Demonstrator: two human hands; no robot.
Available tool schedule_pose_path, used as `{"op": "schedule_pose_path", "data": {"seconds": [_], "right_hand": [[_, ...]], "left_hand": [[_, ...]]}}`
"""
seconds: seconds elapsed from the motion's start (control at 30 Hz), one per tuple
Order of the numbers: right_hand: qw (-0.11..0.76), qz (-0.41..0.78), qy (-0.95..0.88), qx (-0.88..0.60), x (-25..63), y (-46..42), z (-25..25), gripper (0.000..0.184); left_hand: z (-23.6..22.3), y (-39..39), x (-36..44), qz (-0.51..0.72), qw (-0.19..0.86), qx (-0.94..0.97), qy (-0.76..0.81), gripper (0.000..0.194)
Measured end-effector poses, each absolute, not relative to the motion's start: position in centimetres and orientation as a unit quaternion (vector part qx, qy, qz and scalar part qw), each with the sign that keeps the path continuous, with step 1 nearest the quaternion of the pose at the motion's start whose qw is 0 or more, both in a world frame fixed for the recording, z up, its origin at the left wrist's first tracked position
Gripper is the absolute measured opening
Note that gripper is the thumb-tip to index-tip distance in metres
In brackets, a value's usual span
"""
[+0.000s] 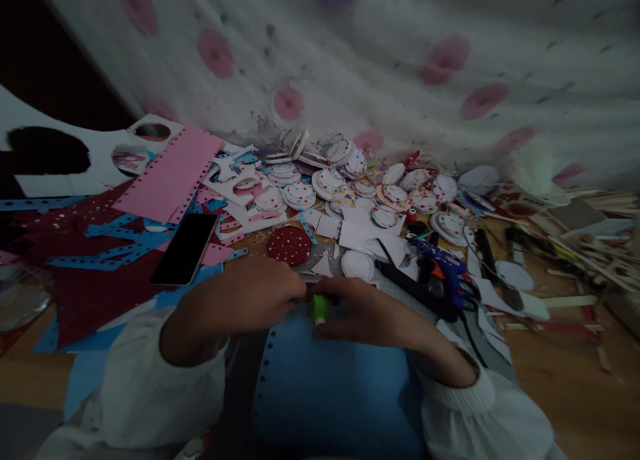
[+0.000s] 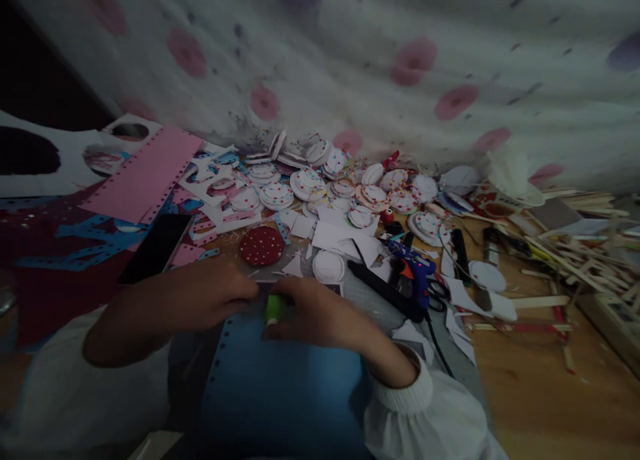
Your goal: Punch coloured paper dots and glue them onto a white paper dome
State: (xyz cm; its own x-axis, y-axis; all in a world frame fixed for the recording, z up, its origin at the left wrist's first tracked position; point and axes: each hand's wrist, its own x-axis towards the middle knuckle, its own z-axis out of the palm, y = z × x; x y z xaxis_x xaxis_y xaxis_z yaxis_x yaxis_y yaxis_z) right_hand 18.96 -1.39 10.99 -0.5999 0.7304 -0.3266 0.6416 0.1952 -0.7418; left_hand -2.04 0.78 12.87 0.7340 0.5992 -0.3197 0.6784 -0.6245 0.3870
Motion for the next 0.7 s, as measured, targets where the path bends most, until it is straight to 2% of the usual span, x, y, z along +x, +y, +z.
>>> {"op": "schedule_pose_path", "data": {"seconds": [0.37, 0.47, 0.57, 0.6, 0.7], "right_hand": [[0.132, 0.388, -0.789, -0.458, 17.5, -2.2, 10.0, 0.023], [0.142, 0.384, -0.785, -0.465, 17.4, -2.2, 9.6, 0.022], [0.175, 0.389, -0.788, -0.445, 17.4, -2.2, 9.4, 0.025], [0.188, 0.394, -0.788, -0.434, 17.5, -2.3, 9.3, 0.028], [0.202, 0.397, -0.785, -0.431, 17.6, -2.4, 9.4, 0.028]], "left_hand": [[12.7, 1.1, -2.2, -0.105, 0.220, 0.902, 0.355, 0.017], [13.0, 1.2, -2.4, -0.109, 0.229, 0.899, 0.357, 0.018], [13.5, 1.2, -2.4, -0.107, 0.252, 0.895, 0.352, 0.011], [13.6, 1.2, -2.4, -0.106, 0.260, 0.895, 0.348, 0.021], [13.8, 0.9, -1.8, -0.105, 0.258, 0.896, 0.345, 0.070]]}}
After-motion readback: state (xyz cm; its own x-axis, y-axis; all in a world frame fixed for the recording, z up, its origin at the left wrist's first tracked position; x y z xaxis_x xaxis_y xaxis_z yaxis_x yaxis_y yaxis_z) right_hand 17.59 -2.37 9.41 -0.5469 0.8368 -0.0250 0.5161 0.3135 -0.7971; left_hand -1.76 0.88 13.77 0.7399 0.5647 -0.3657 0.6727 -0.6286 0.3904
